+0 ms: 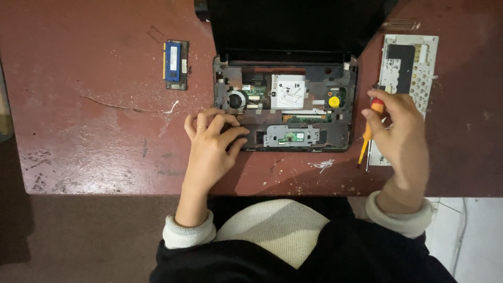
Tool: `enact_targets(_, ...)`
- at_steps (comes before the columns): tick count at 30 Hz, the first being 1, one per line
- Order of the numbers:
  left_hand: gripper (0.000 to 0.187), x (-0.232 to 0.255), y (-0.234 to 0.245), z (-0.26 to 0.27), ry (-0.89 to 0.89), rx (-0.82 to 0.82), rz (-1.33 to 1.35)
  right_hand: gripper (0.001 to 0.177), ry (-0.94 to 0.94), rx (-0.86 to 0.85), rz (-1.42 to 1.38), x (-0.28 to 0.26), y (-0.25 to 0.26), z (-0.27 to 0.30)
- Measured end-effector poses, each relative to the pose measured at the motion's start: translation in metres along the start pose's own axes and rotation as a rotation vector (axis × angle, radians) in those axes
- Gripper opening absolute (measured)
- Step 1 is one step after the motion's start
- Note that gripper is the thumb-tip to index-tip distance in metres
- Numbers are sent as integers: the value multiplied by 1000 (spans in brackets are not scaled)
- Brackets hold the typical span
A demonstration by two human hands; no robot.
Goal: The person uses a yellow screwdriver to remove screws from the internal components of a disassembled laptop. They remove a metal bracket and a small circuit board, placing them on the table next to the laptop chassis.
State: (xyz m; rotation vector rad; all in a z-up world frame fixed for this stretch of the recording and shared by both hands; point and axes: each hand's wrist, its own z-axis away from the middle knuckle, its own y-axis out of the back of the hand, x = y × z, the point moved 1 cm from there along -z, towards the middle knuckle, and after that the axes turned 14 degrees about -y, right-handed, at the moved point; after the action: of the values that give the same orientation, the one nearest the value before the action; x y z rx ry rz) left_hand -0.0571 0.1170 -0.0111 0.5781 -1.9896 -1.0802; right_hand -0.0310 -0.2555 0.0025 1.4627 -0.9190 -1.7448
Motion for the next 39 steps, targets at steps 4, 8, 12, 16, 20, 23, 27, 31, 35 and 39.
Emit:
enact_targets(4, 14, 2, 0, -1, 1, 13, -7, 34, -46, 38, 47, -9, -16, -7)
enact_targets(8, 23, 9, -3, -3, 6, 46, -1, 32, -41, 95, 211, -23, -23, 1)
enact_targets(12, 30, 17, -24, 0, 23, 52, 32, 19, 118, 118, 275, -17, -37, 24)
enact_targets(16, 36, 25, -35, 0, 9, 83, 7, 43, 166, -118, 304, -21, -56, 39)
enact_targets(20, 38, 27, -37, -4, -22, 94, 37, 46, 262, -50, 330, -25, -62, 37)
enact_targets(23, 41, 28, -39, -5, -33, 98, 62, 41, 286, -75, 292, -30, -59, 34)
enact_targets(27, 45, 29, -43, -5, -6, 124, 109, 44, 325, -50, 302, -24, -63, 30)
enact_targets(31, 43, 32, -43, -6, 31, 157, 171, 35, 323, -75, 236, -24, -66, 26)
enact_targets(35, 32, 36, -35, -13, 13, 199, 131, 30, 303, -94, 144, -42, -48, 24)
enact_targets(39, 27, 31, -43, -7, 25, 226, 147, 26, 165, -207, -99, -33, -50, 26)
